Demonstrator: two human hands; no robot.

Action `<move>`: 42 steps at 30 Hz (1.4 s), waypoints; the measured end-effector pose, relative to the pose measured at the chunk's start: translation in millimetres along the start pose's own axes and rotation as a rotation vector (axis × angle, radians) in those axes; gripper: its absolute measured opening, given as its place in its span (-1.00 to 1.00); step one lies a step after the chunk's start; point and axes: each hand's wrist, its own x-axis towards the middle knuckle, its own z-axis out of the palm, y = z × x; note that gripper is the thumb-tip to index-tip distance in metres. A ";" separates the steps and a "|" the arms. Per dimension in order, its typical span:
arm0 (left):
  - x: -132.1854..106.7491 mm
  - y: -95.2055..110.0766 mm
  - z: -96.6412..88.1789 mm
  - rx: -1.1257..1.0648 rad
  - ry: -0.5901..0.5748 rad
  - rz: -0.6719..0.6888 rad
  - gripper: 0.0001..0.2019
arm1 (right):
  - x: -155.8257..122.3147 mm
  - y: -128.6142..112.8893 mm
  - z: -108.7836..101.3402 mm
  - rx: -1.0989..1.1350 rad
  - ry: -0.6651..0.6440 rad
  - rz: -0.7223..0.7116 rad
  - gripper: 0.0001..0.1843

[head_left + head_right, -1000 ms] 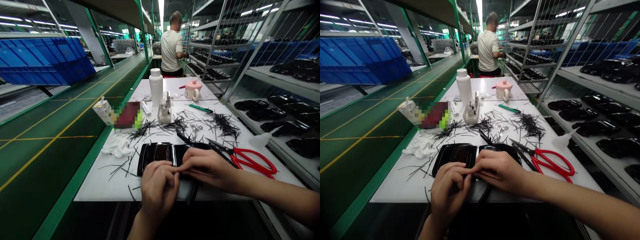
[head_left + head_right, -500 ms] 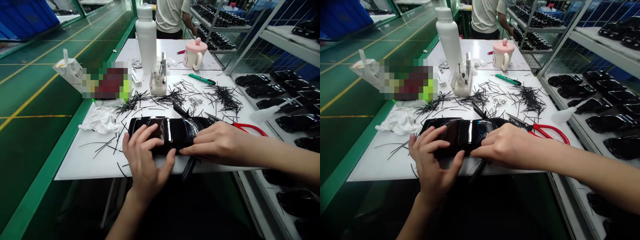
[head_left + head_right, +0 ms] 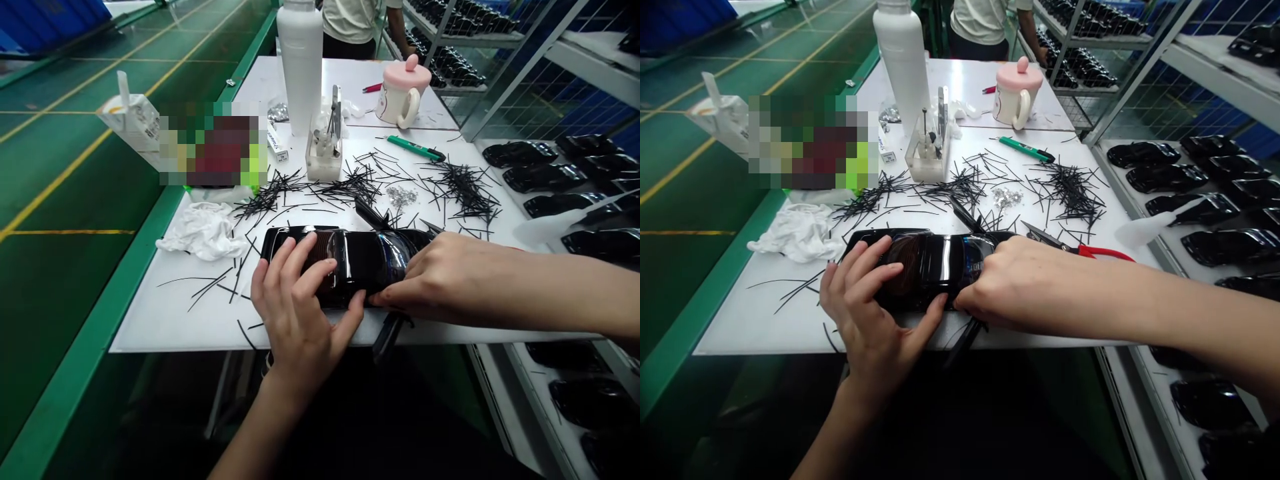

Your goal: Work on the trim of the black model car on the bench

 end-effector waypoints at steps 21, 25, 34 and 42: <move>-1.9 -1.8 -3.6 -0.045 0.022 0.075 -0.55 | 20.0 -17.1 -16.0 -0.059 -0.197 0.177 -0.82; -2.8 -0.6 -10.0 -0.101 -0.029 0.156 -0.59 | 18.7 -16.4 -19.7 0.013 -0.169 0.151 -0.79; 6.7 7.0 -25.2 -0.303 -0.299 0.208 -0.61 | 7.9 13.7 -25.3 0.909 -0.286 0.225 -0.78; 7.9 7.7 -23.4 -0.467 -0.333 0.100 -0.66 | 1.5 25.7 -7.3 1.358 -0.278 0.292 -0.64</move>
